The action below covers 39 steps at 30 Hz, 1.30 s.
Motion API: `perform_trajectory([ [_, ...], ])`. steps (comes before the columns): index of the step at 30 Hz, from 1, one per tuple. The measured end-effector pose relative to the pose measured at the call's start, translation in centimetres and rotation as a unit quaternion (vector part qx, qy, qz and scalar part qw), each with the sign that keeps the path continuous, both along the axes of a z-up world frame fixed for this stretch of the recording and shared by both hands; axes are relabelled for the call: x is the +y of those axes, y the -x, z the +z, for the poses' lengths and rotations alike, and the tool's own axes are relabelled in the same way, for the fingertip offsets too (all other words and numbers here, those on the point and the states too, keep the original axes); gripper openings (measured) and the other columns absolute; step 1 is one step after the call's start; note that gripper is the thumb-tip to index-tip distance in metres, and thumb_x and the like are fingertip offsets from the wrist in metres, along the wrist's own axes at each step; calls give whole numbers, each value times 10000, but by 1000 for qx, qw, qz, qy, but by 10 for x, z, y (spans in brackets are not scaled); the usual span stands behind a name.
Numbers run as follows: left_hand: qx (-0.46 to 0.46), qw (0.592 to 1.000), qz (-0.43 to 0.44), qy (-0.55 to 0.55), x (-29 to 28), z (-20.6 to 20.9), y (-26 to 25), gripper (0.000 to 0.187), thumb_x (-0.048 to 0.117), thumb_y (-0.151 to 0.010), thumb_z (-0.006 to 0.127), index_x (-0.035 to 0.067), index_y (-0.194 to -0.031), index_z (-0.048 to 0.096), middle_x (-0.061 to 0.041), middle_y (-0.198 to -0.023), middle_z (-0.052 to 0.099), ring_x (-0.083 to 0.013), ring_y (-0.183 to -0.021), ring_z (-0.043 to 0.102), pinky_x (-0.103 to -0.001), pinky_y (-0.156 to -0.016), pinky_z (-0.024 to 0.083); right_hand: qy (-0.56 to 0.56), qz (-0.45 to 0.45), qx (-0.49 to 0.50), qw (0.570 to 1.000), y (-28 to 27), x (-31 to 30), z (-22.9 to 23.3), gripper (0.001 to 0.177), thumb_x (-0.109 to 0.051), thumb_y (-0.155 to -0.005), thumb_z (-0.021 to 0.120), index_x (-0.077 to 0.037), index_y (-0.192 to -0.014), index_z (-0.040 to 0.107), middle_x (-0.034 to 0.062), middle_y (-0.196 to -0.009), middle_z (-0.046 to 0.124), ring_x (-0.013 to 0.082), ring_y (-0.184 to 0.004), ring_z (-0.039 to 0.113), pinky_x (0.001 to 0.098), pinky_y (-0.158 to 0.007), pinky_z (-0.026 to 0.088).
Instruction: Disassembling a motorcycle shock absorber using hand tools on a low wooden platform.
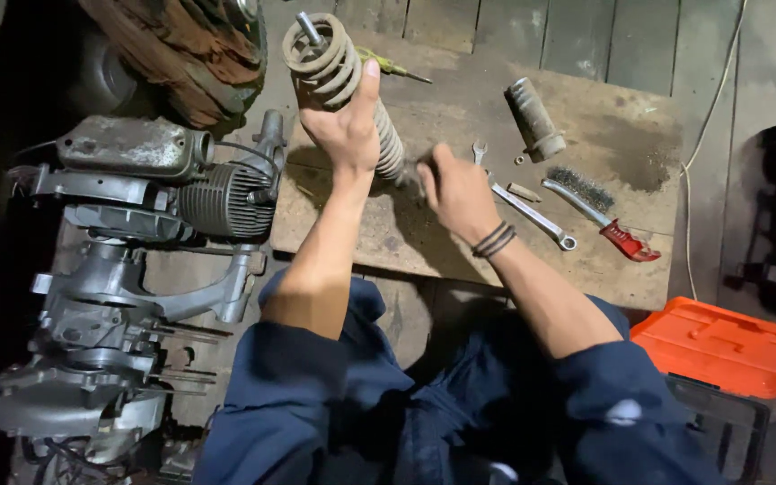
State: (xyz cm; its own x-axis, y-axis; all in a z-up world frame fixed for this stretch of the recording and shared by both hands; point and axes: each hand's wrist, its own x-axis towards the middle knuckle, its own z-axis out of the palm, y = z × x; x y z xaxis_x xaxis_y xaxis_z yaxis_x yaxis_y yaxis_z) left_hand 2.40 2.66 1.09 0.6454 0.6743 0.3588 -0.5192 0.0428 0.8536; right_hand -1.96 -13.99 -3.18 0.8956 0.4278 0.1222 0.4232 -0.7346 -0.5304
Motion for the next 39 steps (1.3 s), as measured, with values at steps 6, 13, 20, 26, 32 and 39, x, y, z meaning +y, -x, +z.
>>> perform_trajectory([
  [6,20,999,44,-4,-3,-6,-3,440,197,-861,844,9,-1216,666,-152,-1245,719,-228,-1167,699,-387,-1089,554,-19,-30,5,999,9,8,-20,222,-233,-1071,514,-74,-974,395,195,-655,584,463,-555,570,519,-527,407],
  [13,3,998,61,35,0,-11,-3,658,244,-863,853,-23,-1381,548,-231,-1402,629,-332,-1337,622,-438,-1223,495,-18,-28,27,999,1,1,-3,192,-199,-1091,508,-67,-987,415,151,-672,608,350,-499,580,493,-483,464],
  [20,26,997,70,31,-3,-8,-3,580,233,-885,831,-3,-1352,580,-203,-1393,641,-281,-1338,613,-423,-1227,464,-43,-52,-19,998,-4,14,-27,221,-225,-1053,546,-66,-976,413,239,-721,598,542,-651,561,562,-571,374],
  [26,34,992,117,38,-7,-11,-7,607,227,-870,837,-16,-1356,566,-214,-1384,642,-280,-1323,620,-411,-1213,473,-36,-53,21,998,14,18,-31,262,-253,-1056,537,-70,-958,379,263,-664,561,586,-666,537,573,-587,357],
  [32,20,991,123,56,-9,-10,-14,608,215,-864,845,-8,-1352,557,-199,-1382,636,-261,-1320,610,-405,-1212,464,-34,-35,12,999,16,13,-28,254,-231,-1056,541,-61,-970,373,261,-680,578,580,-659,543,565,-571,367],
  [39,-7,997,55,45,-8,-28,-10,594,173,-918,789,-6,-1390,477,-217,-1422,573,-288,-1342,576,-426,-1202,464,-72,-64,-19,995,-1,11,-14,206,-216,-1073,498,-70,-966,399,183,-683,545,459,-571,537,489,-554,366],
])
